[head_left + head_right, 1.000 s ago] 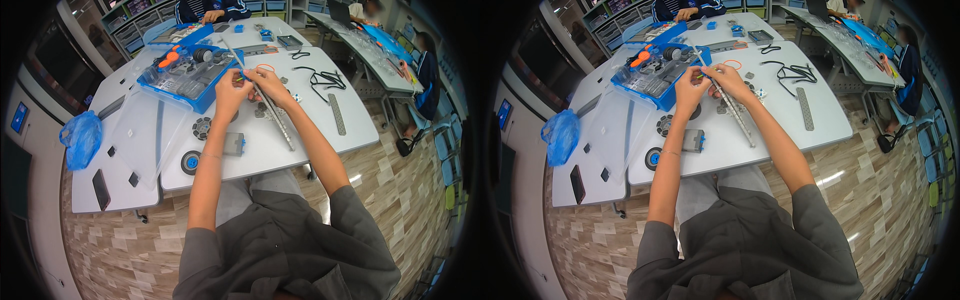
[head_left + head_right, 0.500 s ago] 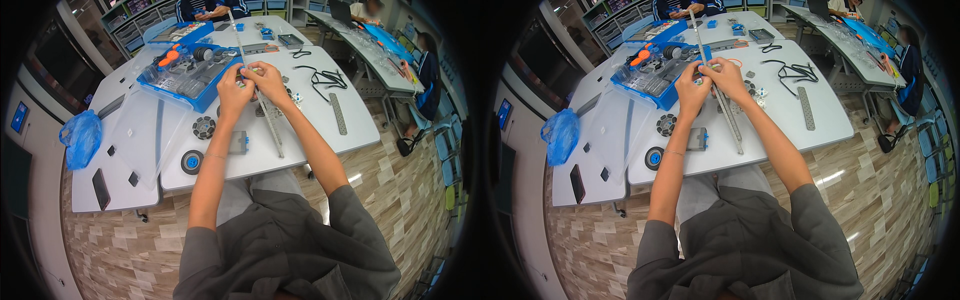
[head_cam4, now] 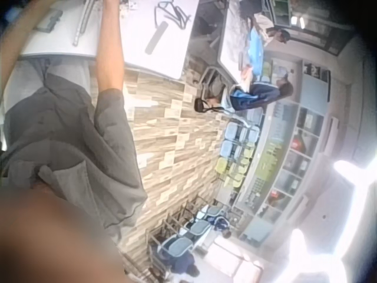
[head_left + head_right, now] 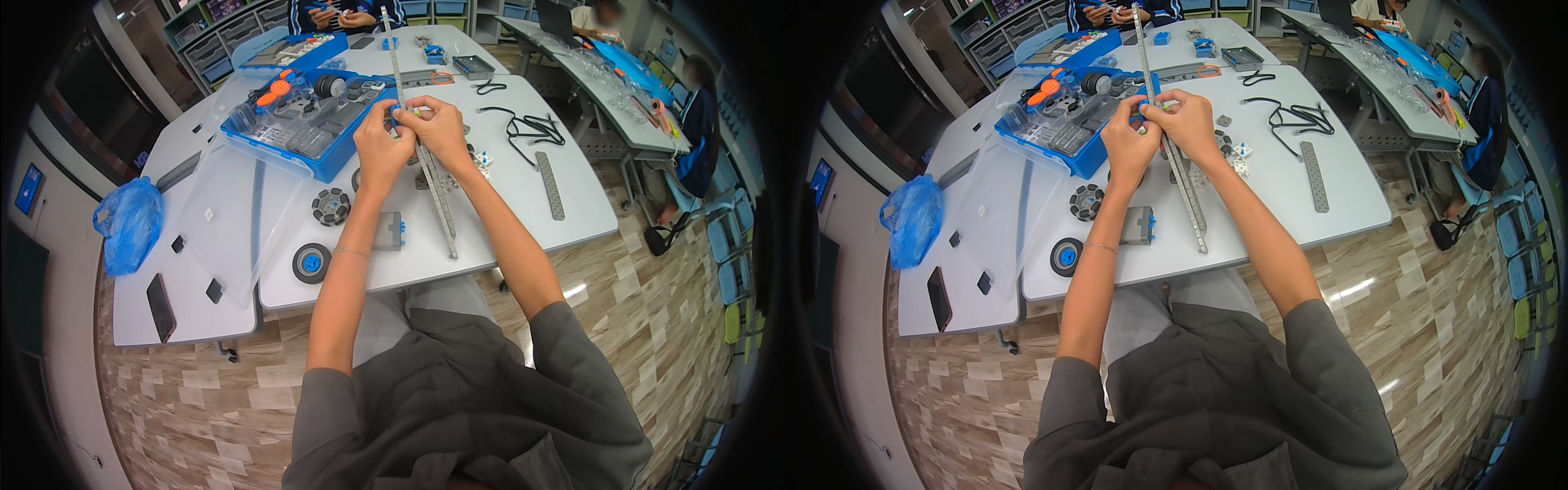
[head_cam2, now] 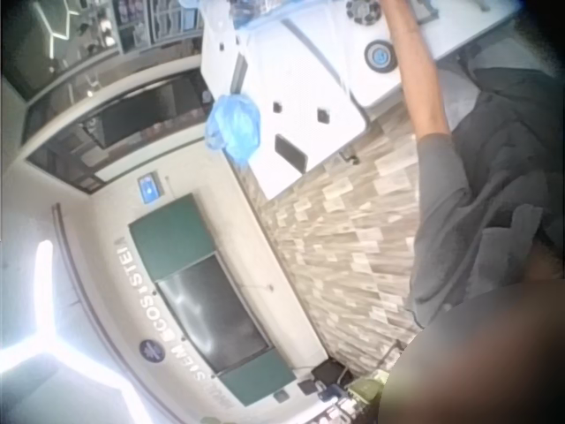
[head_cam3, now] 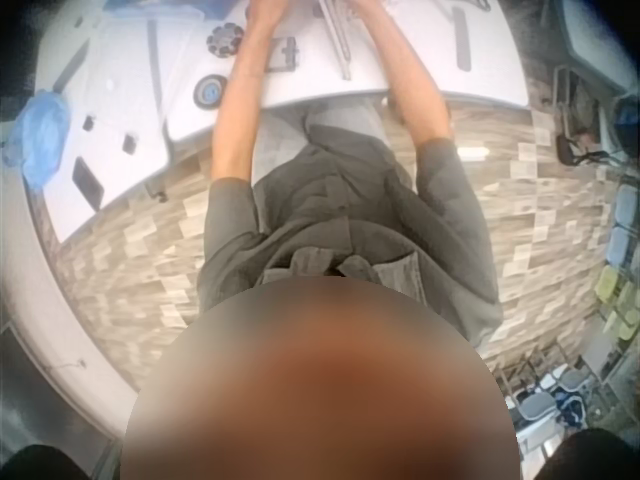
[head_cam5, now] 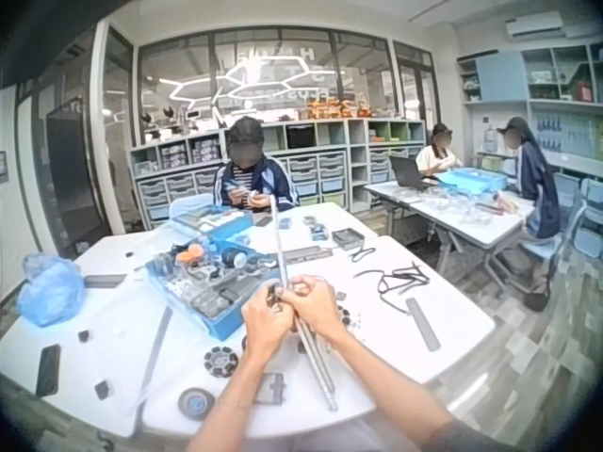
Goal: The person assembles a small mechanical device using plastic beams, connectors, and gears. They connect beams with a blue connector, attach a gear, and repeatedly adjust and reconfigure the assembly on the table.
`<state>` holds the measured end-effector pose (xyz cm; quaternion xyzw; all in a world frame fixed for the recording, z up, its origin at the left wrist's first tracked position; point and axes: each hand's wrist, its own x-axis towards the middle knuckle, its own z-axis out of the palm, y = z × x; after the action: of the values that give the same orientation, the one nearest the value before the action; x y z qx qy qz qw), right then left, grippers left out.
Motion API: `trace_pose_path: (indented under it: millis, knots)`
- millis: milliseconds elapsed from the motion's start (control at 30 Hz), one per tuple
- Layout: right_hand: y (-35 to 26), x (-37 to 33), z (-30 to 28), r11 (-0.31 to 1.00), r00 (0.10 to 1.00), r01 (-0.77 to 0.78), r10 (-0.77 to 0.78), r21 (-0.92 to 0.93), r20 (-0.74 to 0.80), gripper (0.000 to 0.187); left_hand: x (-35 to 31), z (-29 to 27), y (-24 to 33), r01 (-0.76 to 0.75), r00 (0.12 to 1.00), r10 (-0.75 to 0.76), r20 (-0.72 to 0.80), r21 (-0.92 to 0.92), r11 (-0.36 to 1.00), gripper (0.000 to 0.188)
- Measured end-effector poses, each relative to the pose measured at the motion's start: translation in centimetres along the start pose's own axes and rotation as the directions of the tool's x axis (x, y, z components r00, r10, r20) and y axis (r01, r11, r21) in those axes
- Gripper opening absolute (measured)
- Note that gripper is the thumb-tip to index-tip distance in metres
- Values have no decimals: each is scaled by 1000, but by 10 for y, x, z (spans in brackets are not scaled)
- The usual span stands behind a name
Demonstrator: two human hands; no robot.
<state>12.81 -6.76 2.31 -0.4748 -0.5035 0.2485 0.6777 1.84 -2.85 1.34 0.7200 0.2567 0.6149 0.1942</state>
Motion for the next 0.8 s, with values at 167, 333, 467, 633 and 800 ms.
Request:
trace_pose_path:
  millis: [167, 333, 467, 633, 800]
  knots:
    - [-2, 0, -7, 993, 994, -97, 94, 60, 58, 35, -1, -3, -6, 108, 991, -89, 99, -204, 973, 35]
    - [-8, 0, -17, 976, 982, -129, 102, 172, 160, 30, 0, -5, -12, 258, 962, -173, 212, -490, 833, 39]
    - [-8, 1, -21, 953, 969, -155, 94, 262, 228, 31, 3, -8, -14, 291, 943, -139, 301, -548, 784, 43]
    - [-5, 3, -19, 994, 972, -69, 47, 86, 231, 30, 7, -14, -14, 302, 910, -102, 401, -475, 826, 41]
    - [-11, 1, -20, 990, 961, -129, 111, 54, 252, 31, 10, -16, -8, 397, 864, -168, 474, -438, 807, 39]
